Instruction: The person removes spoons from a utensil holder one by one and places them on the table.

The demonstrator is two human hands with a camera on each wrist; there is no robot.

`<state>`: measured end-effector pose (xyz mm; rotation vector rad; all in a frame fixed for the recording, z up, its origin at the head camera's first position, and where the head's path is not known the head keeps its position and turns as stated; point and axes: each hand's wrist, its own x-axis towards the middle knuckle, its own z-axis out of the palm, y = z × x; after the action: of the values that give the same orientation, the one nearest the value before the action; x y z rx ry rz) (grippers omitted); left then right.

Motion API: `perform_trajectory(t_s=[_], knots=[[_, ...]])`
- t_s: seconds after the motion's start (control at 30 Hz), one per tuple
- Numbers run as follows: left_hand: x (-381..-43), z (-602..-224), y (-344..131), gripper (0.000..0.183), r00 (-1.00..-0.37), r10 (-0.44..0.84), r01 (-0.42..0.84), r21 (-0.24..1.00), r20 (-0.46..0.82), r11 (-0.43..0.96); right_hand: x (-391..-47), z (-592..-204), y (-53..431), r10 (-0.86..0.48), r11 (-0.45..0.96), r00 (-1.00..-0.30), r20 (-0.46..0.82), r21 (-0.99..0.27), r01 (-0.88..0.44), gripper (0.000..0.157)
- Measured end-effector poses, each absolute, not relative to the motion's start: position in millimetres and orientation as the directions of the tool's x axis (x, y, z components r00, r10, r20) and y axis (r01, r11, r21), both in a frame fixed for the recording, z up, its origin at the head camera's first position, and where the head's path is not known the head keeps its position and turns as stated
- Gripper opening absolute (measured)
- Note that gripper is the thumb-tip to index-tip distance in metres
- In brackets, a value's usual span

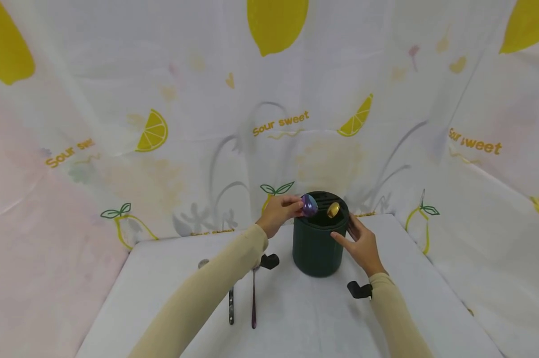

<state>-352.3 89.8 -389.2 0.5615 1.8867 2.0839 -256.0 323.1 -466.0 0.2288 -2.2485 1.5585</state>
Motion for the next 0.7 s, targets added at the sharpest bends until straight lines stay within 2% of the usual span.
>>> perform_trajectory(t_s=[0.33, 0.5, 0.7], knots=[[-346.2, -377.3, 83.9, 0.019, -0.890, 0.437, 0.112, 0.991, 0.131, -0.068, -255.9, -467.5, 324.8, 0.089, 0.384, -0.909, 0.408, -0.856, -0.346, 0.078], [-342.1, -364.0, 76.7, 0.022, -0.872, 0.457, 0.149, 0.985, 0.173, -0.089, -255.5, -468.9, 325.2, 0.094, 0.387, -0.910, 0.405, -0.857, -0.341, 0.078], [-344.2, -348.1, 63.1, 0.026, -0.845, 0.487, 0.149, 0.972, 0.220, -0.180, -255.8, -469.4, 324.5, 0.091, 0.394, -0.914, 0.396, -0.857, -0.333, 0.078]])
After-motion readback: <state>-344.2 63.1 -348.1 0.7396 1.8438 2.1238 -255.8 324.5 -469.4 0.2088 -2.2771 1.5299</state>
